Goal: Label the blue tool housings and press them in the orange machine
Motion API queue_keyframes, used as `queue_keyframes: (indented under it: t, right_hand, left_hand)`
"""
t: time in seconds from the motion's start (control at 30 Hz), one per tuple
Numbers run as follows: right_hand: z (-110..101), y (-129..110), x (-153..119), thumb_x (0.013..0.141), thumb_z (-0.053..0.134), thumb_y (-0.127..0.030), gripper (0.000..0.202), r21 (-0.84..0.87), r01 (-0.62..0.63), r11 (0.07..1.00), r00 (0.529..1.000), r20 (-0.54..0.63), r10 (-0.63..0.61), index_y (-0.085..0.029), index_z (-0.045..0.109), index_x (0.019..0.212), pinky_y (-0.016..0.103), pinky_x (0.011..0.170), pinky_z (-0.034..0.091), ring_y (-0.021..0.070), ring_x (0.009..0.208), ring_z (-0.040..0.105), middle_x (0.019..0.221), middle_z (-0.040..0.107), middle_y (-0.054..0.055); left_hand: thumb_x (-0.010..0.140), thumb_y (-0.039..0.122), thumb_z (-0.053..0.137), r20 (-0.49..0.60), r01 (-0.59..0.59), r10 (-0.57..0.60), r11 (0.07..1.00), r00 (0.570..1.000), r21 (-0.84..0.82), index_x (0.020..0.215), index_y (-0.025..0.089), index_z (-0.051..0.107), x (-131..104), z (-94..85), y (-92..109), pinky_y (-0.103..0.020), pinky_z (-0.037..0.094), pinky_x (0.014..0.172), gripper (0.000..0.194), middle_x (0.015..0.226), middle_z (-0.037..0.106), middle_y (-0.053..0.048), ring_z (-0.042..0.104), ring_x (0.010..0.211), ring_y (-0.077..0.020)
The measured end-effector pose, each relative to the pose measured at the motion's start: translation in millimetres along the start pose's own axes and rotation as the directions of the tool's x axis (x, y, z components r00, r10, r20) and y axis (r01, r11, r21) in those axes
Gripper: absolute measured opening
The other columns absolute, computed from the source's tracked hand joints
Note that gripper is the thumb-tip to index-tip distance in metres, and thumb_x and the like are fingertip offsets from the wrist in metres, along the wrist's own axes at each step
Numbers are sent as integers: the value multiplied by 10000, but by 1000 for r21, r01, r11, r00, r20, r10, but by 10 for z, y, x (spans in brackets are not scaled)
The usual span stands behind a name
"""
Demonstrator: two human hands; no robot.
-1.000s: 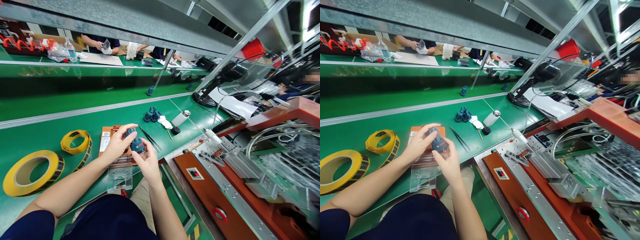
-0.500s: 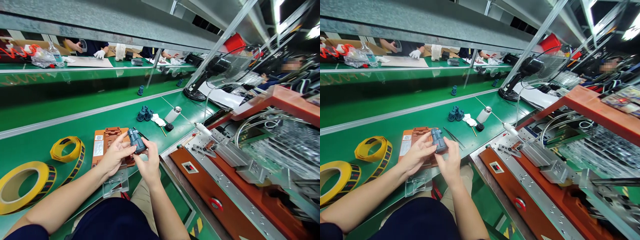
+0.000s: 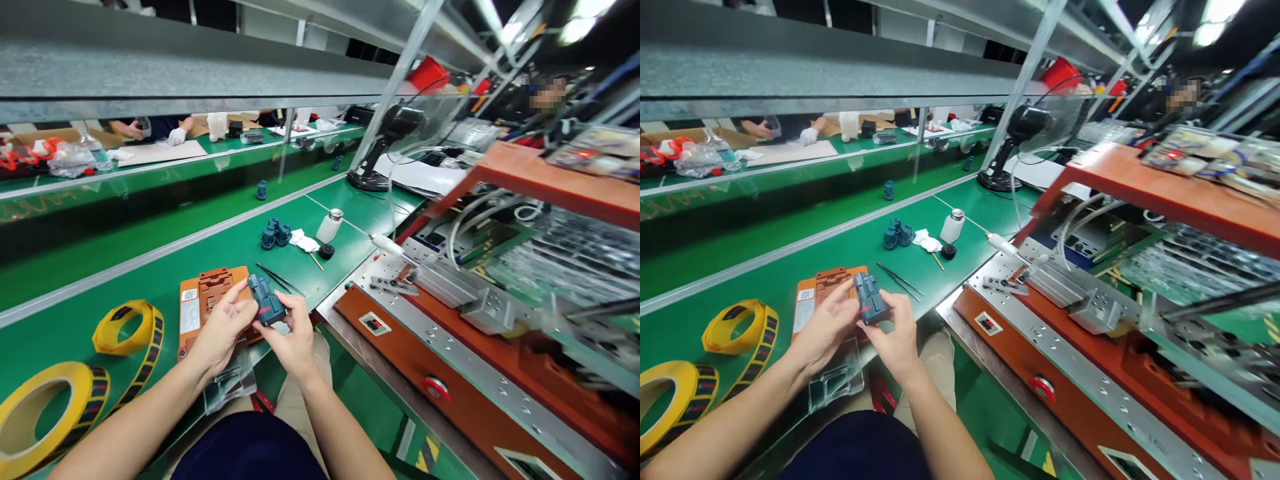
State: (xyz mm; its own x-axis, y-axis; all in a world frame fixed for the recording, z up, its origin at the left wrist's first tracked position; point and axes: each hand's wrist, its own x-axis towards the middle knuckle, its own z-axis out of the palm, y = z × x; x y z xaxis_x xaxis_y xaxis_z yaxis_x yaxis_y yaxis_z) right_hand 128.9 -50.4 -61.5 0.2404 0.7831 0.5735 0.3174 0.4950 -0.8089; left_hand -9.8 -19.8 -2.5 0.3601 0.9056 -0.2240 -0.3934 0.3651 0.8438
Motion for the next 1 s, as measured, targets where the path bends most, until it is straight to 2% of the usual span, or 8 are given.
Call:
queue_keyframes:
  t: [0.23, 0.4, 0.53, 0.63, 0.73, 0.8, 0.9, 1.0]
  right_hand:
    - [-361, -20, -84, 874, 662, -226, 539, -328, 200, 923, 980, 74, -185, -219, 485, 1382, 376, 888, 590, 238, 1056, 638, 1157, 622, 112]
    - [-917, -55, -208, 862, 729, -526, 619, -414, 156, 897, 987, 96, -127, -198, 535, 1349, 332, 846, 592, 226, 1007, 660, 1123, 648, 110]
    - [-1675, -146, -422, 933, 687, -373, 355, -547, 61, 835, 974, -149, -169, -226, 619, 1248, 341, 813, 570, 210, 951, 653, 1050, 688, 74]
    - [-2336, -207, -664, 950, 619, -173, 189, -761, -116, 638, 857, -402, -323, -230, 672, 1122, 383, 852, 529, 214, 950, 635, 994, 694, 57]
    - [-2859, -217, -918, 938, 636, -177, 108, -868, -272, 416, 737, -466, -490, -209, 683, 1030, 416, 879, 498, 231, 944, 624, 951, 687, 60]
    - [-3052, -184, -1048, 944, 633, -186, 72, -891, -304, 336, 729, -445, -520, -198, 675, 1001, 401, 860, 499, 226, 921, 626, 923, 681, 59]
    - [-3127, -86, -1136, 944, 635, -190, 46, -928, -283, 243, 751, -372, -545, -194, 661, 981, 403, 866, 501, 223, 901, 634, 906, 678, 58]
    - [-3099, 31, -1127, 930, 649, -181, 39, -944, -295, 146, 719, -320, -617, -198, 642, 965, 423, 875, 497, 226, 866, 639, 879, 674, 54]
  left_hand:
    - [669, 322, 914, -53, 163, -158, 979, 986, 118, 1527, 293, 398, -45, 284, -133, -272, 579, 884, 1002, 1155, 758, -74, 737, 1032, -238]
    - [685, 190, 878, 43, 313, -327, 930, 944, 194, 1474, 294, 456, 129, 610, -291, -343, 629, 829, 901, 1120, 756, -71, 751, 1001, -273]
    - [699, 133, 837, 57, 388, -406, 899, 912, 205, 1424, 222, 495, 231, 922, -392, -399, 632, 847, 806, 1073, 755, -104, 755, 989, -292]
    - [669, 150, 870, 42, 381, -404, 887, 914, 260, 1448, 242, 465, 310, 1062, -526, -393, 625, 828, 883, 1047, 754, -97, 765, 927, -269]
    - [600, 286, 941, 75, 361, -406, 870, 911, 335, 1455, 269, 466, 420, 1101, -763, -346, 605, 733, 978, 994, 754, -76, 756, 844, -254]
    - [585, 422, 942, 135, 328, -412, 851, 901, 410, 1442, 272, 487, 519, 1087, -947, -353, 588, 714, 982, 1069, 745, -93, 741, 837, -259]
    - [611, 536, 896, 315, 134, -337, 842, 887, 523, 1381, 234, 568, 686, 1050, -1175, -429, 542, 938, 889, 1288, 683, -142, 697, 1061, -317]
    - [689, 457, 850, 556, -156, -271, 783, 786, 602, 1361, 247, 609, 812, 1029, -1280, -423, 320, 1193, 744, 1439, 600, -111, 513, 1365, -335]
